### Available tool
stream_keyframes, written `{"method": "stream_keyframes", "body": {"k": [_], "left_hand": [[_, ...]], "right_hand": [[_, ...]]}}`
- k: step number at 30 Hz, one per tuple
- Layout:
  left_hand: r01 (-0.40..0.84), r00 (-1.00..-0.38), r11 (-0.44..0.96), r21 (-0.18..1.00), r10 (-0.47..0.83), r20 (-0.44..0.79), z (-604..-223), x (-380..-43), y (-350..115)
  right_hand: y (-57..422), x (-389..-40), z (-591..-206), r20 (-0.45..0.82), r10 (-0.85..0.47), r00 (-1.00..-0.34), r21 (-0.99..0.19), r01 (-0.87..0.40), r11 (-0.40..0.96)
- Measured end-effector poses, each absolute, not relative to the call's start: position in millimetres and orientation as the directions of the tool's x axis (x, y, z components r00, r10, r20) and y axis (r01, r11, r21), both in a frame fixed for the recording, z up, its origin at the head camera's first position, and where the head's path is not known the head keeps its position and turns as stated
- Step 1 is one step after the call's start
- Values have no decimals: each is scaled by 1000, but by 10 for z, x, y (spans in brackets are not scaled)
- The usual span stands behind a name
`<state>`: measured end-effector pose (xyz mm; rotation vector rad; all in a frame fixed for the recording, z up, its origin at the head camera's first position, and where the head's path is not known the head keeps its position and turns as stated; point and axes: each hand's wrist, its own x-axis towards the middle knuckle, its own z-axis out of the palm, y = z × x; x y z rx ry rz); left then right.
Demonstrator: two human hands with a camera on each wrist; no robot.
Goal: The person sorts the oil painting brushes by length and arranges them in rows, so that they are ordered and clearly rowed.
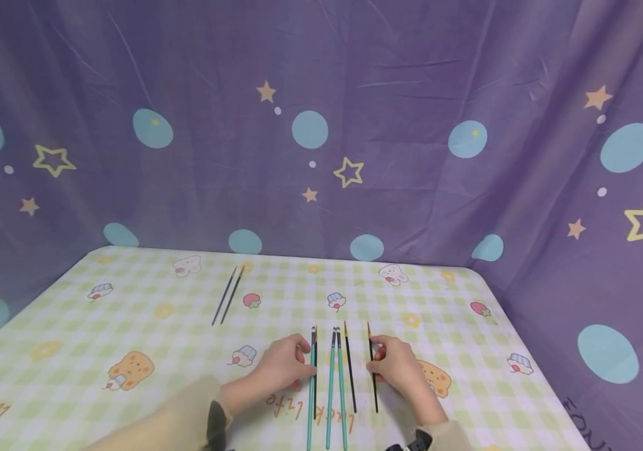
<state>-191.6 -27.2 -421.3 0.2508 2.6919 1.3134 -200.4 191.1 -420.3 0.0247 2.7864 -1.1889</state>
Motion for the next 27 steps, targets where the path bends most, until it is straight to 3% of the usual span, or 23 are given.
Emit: {"method": "stream_keyframes", "body": {"k": [27], "left_hand": [[135,-988,777,615,149,28,-4168,-2001,-226]], "right_hand": [[1901,-2001,-4196,-119,-26,-993,-718,68,693]]}}
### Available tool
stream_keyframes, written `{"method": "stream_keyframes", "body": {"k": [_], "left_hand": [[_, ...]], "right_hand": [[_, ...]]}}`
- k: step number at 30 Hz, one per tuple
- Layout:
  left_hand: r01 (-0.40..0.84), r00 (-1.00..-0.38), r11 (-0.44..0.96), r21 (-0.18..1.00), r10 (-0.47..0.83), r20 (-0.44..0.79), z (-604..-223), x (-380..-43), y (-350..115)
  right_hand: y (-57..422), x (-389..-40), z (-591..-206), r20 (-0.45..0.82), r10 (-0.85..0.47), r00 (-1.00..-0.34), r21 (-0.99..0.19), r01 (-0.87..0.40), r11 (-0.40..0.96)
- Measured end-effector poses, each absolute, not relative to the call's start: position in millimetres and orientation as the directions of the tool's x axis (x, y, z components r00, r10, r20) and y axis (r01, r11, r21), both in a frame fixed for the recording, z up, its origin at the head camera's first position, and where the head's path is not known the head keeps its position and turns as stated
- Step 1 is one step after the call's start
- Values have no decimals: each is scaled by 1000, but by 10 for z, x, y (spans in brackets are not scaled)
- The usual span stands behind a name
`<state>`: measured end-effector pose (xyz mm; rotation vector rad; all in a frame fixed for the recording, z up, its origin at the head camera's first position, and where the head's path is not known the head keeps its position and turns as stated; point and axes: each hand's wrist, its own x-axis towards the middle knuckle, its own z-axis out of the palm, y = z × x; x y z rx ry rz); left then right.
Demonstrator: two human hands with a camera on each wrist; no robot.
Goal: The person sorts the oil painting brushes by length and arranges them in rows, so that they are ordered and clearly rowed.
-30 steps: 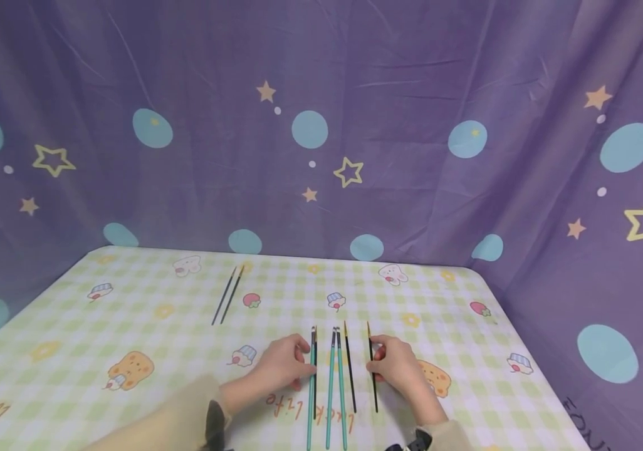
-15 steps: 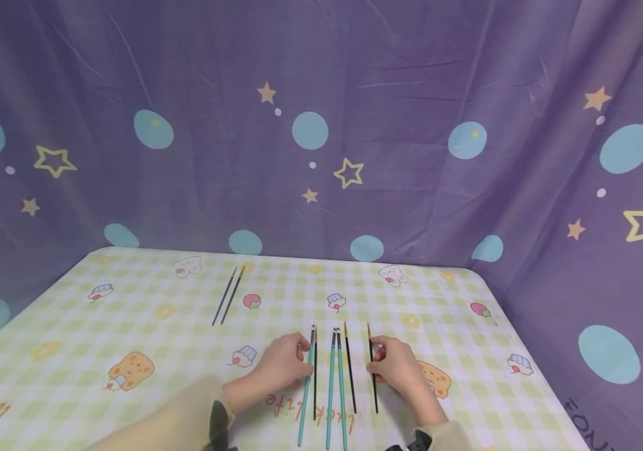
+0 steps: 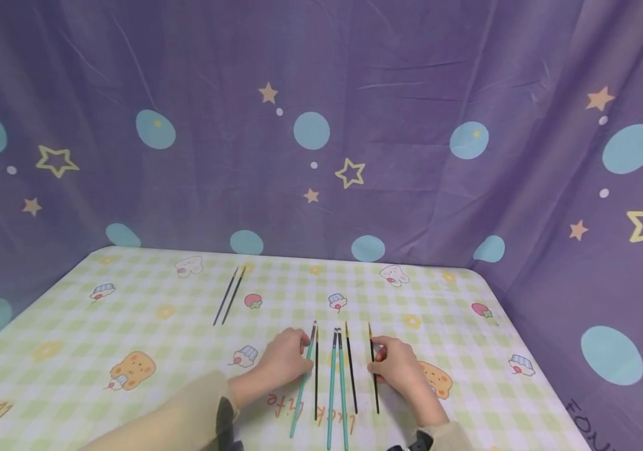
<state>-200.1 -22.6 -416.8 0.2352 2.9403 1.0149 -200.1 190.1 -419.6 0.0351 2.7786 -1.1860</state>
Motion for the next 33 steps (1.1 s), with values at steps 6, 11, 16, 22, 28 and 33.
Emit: {"method": "stream_keyframes", "body": {"k": [6,11,16,22,28,33], "left_hand": [[124,-991,778,615,133,31,-4207,-2036,-240],[96,-989,685,722,146,-8,-4238,-2071,-303],[42,-984,556,830,168,-63,-4253,-2090,-420],[11,-980,494,870,180,-89,-4240,-2066,-604],[-9,-978,467,884,178,-104,-4237,-2046,-820],[-13,-980,448,894,170,-99,-4202,-2044,-949]], "right_hand": [[1899,-1994,-4206,-118,-33,-993,-719,62,692],[1900,-1989,-4205,-112,-33,-993,-720,58,691],[1903,-1985,-4211,-109,-35,-993,-724,55,687],[1895,-1986,-4210,-112,-32,-993,-722,59,690],[1890,-1994,-4218,-120,-36,-992,-704,60,708],[1903,-2001,-4216,-109,-30,-994,-699,55,713]]}}
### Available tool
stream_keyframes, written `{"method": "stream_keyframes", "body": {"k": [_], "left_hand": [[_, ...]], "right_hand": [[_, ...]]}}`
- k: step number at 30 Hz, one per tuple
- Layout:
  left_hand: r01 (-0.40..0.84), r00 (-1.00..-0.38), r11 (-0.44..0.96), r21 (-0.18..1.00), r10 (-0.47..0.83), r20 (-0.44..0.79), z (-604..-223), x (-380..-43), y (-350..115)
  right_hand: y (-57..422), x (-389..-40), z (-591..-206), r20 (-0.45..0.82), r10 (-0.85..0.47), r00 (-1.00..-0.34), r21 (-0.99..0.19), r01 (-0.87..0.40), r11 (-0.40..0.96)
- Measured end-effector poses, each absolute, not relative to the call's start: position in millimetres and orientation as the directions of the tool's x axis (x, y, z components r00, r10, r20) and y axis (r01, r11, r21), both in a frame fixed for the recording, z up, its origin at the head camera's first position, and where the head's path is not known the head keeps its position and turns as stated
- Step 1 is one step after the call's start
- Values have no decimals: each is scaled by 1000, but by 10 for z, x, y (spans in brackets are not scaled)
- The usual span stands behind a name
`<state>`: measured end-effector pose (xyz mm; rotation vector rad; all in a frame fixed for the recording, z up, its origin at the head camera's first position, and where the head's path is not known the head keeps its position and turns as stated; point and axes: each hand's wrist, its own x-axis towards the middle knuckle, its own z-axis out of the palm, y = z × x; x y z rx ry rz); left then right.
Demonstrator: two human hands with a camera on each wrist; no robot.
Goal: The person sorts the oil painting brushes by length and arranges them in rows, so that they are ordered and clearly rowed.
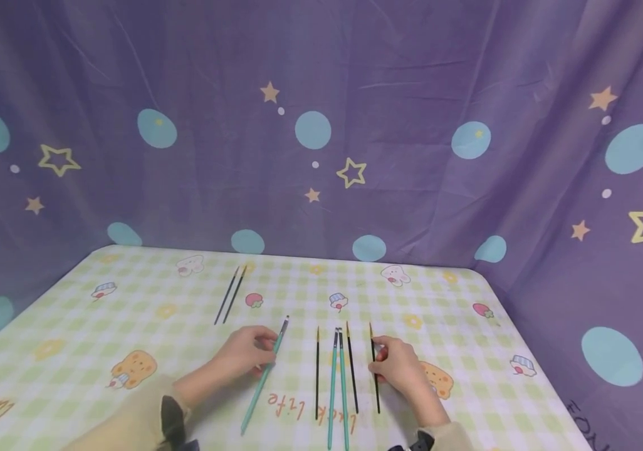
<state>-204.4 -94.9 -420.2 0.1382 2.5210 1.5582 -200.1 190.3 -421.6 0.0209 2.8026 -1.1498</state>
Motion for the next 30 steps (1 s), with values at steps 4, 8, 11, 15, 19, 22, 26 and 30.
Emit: {"method": "stream_keyframes", "body": {"k": [4,8,11,15,19,22,26,30], "left_hand": [[-23,-984,445,895,149,-100,-4174,-2033,-1059],[-36,-988,464,885,114,-100,-4157,-2003,-1187],[-47,-992,478,877,82,-98,-4144,-1974,-1270],[-56,-995,479,876,44,-87,-4135,-1932,-1352],[-78,-995,499,863,12,-97,-4141,-1919,-1438],[-95,-994,523,847,-3,-110,-4134,-1913,-1510],[-112,-993,536,837,-24,-117,-4114,-1878,-1607],[-115,-993,536,836,-38,-112,-4088,-1843,-1683]], "right_hand": [[1903,-1997,-4211,-112,-37,-993,-713,55,699],[1898,-1992,-4211,-117,-43,-992,-719,55,693],[1900,-1999,-4213,-114,-41,-993,-713,53,699],[1909,-2005,-4215,-115,-33,-993,-708,59,704],[1914,-2003,-4216,-123,-30,-992,-714,67,697],[1909,-2004,-4216,-120,-32,-992,-720,65,691],[1905,-2000,-4217,-119,-36,-992,-721,61,690],[1911,-1999,-4211,-114,-32,-993,-719,60,692]]}}
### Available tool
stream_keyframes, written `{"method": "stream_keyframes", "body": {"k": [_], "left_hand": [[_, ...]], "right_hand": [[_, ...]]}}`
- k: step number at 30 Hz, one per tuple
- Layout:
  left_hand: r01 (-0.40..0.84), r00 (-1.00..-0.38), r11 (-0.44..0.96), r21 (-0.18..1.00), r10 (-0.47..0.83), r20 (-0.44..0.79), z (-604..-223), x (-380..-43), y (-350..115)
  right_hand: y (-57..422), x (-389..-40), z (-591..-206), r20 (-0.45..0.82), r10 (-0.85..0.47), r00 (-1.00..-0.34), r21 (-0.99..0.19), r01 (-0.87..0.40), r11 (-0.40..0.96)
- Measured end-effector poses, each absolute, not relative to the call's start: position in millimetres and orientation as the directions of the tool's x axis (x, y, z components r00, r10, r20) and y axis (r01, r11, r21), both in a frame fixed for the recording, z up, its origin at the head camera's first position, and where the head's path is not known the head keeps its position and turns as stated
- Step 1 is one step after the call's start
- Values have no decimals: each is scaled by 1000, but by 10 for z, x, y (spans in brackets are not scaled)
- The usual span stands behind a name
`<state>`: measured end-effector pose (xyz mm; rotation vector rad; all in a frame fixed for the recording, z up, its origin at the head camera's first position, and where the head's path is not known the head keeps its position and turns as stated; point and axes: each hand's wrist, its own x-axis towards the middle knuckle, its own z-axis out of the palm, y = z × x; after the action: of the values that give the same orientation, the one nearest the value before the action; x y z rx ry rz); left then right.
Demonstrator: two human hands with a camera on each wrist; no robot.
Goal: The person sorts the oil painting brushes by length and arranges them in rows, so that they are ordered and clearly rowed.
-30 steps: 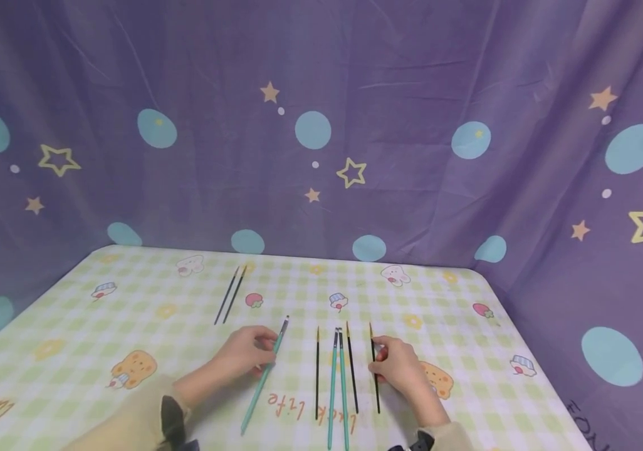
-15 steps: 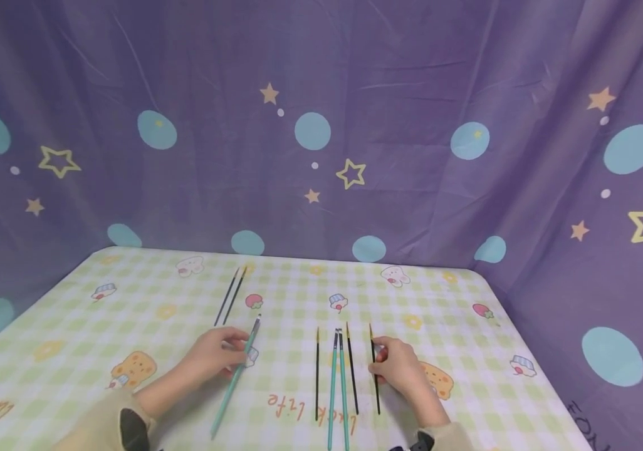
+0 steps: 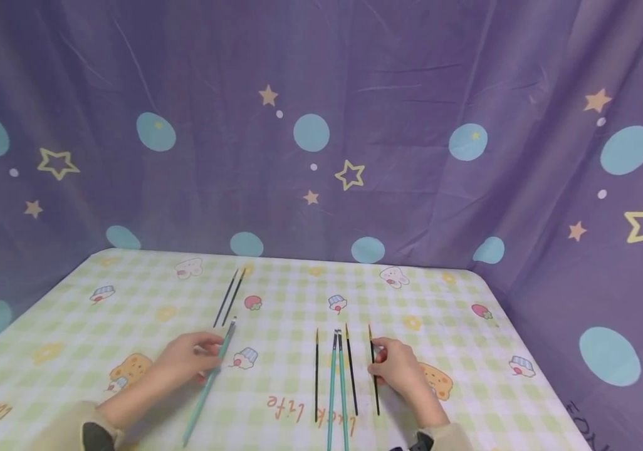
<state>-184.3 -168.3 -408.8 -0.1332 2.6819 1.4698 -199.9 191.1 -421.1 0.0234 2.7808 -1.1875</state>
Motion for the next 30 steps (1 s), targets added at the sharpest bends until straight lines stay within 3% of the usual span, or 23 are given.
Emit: {"method": "stream_keyframes", "body": {"k": [30], "left_hand": [[-223,-972,558,800,-65,-226,-4026,-1609,-1986]], "right_hand": [[1911,-1998,-4204,-112,-20,-993,-719,68,692]]}}
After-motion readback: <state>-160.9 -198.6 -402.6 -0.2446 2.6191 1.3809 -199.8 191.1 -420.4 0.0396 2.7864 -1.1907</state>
